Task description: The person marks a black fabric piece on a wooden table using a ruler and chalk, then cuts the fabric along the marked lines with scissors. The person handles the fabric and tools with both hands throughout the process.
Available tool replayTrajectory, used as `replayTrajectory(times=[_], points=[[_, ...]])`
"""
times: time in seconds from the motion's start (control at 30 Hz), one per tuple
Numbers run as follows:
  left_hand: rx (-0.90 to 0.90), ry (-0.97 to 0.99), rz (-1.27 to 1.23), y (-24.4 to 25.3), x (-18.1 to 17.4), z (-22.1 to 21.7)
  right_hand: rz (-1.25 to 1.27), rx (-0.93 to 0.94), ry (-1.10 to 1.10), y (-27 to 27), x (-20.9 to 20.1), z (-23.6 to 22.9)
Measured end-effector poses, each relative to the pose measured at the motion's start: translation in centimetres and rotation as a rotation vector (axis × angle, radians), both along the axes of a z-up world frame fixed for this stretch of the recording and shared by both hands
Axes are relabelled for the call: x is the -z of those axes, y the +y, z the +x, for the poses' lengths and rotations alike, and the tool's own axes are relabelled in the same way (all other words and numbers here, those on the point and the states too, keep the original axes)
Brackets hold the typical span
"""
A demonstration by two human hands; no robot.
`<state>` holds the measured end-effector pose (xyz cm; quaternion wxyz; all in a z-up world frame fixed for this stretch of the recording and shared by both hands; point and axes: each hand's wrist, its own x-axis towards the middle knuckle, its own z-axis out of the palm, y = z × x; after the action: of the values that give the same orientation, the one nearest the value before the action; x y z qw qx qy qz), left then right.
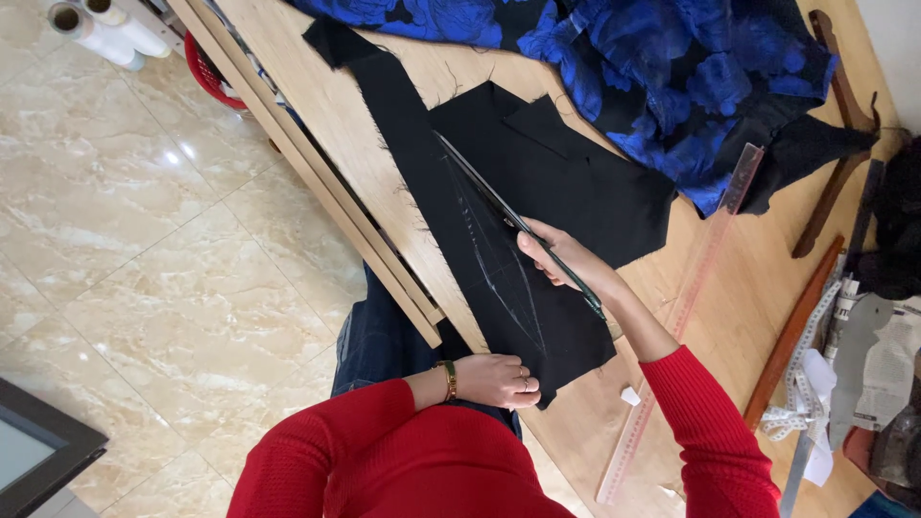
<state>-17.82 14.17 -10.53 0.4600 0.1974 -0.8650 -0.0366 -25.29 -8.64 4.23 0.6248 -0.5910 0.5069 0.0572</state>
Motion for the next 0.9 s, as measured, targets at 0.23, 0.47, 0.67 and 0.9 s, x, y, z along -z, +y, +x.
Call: replayTrajectory(times=[0.23, 0.47, 0.67, 0.9], points=[[0.016, 0.028, -0.004, -0.6, -1.7, 0.7, 0.077, 0.074, -0.24, 8.2, -1.1, -9.7], [0.015, -0.077, 0.083, -0.6, -4.2, 1.7, 0.227, 0.16, -0.023, 20.0, -4.2, -23.1], [0.03, -0.171, 0.182, -0.1, -4.2, 2.0, 0.415, 0.276, 0.173, 25.7, -6.1, -28.2], [-0.02, -0.171, 0.137, 0.2, -4.1, 1.6, 0.406, 0.046, 0.189, 23.1, -8.4, -25.1]])
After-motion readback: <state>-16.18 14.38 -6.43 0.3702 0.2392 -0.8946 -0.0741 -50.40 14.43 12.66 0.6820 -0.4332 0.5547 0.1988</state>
